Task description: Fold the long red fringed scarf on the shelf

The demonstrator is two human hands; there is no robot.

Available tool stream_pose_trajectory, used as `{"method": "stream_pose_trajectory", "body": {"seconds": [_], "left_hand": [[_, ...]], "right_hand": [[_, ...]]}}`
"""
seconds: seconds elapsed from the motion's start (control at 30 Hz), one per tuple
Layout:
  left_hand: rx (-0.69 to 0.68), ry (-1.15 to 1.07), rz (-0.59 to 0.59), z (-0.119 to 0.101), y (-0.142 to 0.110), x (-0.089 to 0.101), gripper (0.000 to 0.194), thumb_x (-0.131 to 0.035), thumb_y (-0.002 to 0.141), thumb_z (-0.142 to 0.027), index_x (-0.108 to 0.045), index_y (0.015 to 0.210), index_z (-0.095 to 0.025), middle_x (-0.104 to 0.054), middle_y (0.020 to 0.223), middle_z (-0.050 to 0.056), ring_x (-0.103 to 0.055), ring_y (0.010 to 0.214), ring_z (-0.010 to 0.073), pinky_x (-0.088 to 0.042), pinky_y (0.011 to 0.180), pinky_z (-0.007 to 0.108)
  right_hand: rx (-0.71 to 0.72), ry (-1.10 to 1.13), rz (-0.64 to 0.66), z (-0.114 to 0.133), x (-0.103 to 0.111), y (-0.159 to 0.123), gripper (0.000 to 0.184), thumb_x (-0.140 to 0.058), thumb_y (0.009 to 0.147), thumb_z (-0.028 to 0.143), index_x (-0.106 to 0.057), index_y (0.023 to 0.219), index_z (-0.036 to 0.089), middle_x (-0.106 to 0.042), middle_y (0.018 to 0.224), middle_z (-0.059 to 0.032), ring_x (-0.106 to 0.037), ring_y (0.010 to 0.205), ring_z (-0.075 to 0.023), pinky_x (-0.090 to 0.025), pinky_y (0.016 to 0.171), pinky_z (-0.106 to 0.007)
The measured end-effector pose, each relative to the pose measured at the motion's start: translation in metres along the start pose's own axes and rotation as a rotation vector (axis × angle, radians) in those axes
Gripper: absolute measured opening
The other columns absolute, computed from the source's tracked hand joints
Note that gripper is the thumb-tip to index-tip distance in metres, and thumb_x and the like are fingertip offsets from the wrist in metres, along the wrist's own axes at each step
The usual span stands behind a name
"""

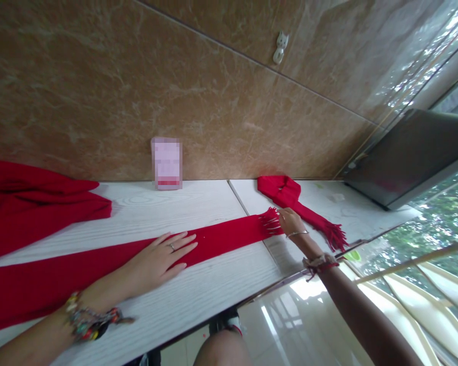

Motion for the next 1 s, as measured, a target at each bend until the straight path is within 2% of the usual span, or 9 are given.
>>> {"method": "stream_pose_trajectory", "body": {"seconds": [0.07,0.13,0.27,0.43,0.53,0.63,0.8,0.9,1.0], "left_hand": [[0.006,-0.004,-0.003,0.000,0.000,0.000,0.042,-0.033,0.091,-0.037,-0.037,0.132,-0.027,-0.038,0.138,0.001,-0.032,0.127,0.0176,-0.020,0.105,0.036],[0.015,-0.004,0.001,-0.001,0.000,0.000,0.043,-0.033,0.091,-0.036,-0.036,0.132,-0.027,-0.037,0.138,0.001,-0.032,0.127,0.0173,-0.019,0.105,0.036],[0.022,0.014,0.029,-0.003,-0.002,0.003,0.044,-0.031,0.091,-0.037,-0.033,0.134,-0.026,-0.034,0.140,0.002,-0.028,0.129,0.0168,-0.014,0.106,0.037],[0.013,0.028,0.091,-0.002,-0.011,0.009,0.043,-0.025,0.093,-0.029,-0.028,0.136,-0.024,-0.028,0.143,0.002,-0.022,0.131,0.0156,-0.012,0.106,0.037],[0.003,0.040,0.072,-0.001,-0.014,0.009,0.043,-0.026,0.093,-0.028,-0.028,0.135,-0.023,-0.030,0.143,0.003,-0.023,0.130,0.0160,-0.013,0.106,0.037],[-0.015,0.052,-0.027,-0.002,-0.014,0.009,0.041,-0.029,0.092,-0.026,-0.034,0.132,-0.022,-0.036,0.138,0.005,-0.027,0.127,0.0177,-0.017,0.105,0.038],[0.091,0.051,-0.158,0.003,-0.015,0.017,0.031,-0.035,0.088,-0.021,-0.054,0.113,-0.015,-0.050,0.109,0.010,-0.047,0.103,0.0203,-0.037,0.092,0.035],[0.102,0.053,-0.175,0.004,-0.015,0.020,0.026,-0.040,0.086,-0.019,-0.055,0.106,-0.014,-0.050,0.100,0.009,-0.048,0.095,0.0202,-0.040,0.087,0.035],[0.092,0.065,-0.184,0.003,-0.015,0.019,0.025,-0.043,0.084,-0.018,-0.055,0.106,-0.014,-0.049,0.099,0.009,-0.046,0.094,0.0207,-0.040,0.087,0.036]], "right_hand": [[0.043,0.048,-0.023,0.023,-0.002,0.002,0.037,-0.034,0.086,0.019,-0.057,0.114,0.016,-0.063,0.101,-0.0123,-0.059,0.095,-0.0226,-0.049,0.083,-0.038],[0.179,0.143,-0.016,0.059,-0.006,0.004,0.040,-0.039,0.086,0.028,-0.050,0.122,0.015,-0.055,0.119,-0.0128,-0.051,0.110,-0.0229,-0.045,0.091,-0.040],[0.365,0.243,0.174,0.116,-0.022,0.007,0.048,-0.038,0.088,0.037,-0.039,0.131,0.017,-0.040,0.136,-0.0115,-0.033,0.126,-0.0264,-0.034,0.100,-0.048],[0.349,0.216,0.322,0.118,-0.033,0.012,0.047,-0.034,0.090,0.034,-0.033,0.134,0.020,-0.036,0.138,-0.0096,-0.030,0.128,-0.0250,-0.029,0.102,-0.050],[0.373,0.233,0.283,0.121,-0.026,0.015,0.046,-0.038,0.088,0.034,-0.035,0.133,0.022,-0.038,0.138,-0.0100,-0.030,0.128,-0.0265,-0.031,0.100,-0.052],[0.513,0.323,0.154,0.148,-0.009,0.019,0.043,-0.041,0.087,0.030,-0.042,0.129,0.018,-0.042,0.134,-0.0127,-0.033,0.127,-0.0261,-0.032,0.100,-0.051],[0.771,0.520,0.044,0.195,0.005,0.034,0.022,-0.051,0.083,0.022,-0.062,0.100,0.015,-0.061,0.105,-0.0123,-0.056,0.099,-0.0205,-0.048,0.084,-0.036],[0.834,0.586,0.073,0.198,0.003,0.047,0.009,-0.055,0.079,0.017,-0.064,0.080,0.016,-0.063,0.087,-0.0082,-0.058,0.081,-0.0172,-0.050,0.073,-0.031],[0.879,0.669,0.139,0.194,0.000,0.055,0.007,-0.058,0.077,0.014,-0.063,0.073,0.016,-0.060,0.085,-0.0063,-0.056,0.078,-0.0148,-0.049,0.072,-0.028]]}}
Point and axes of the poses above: each hand's wrist, its own y-axis towards the middle knuckle, its own x-axis out of the back of the hand, z = x × y, the point moved 5 cm from there along y, towards the middle knuckle
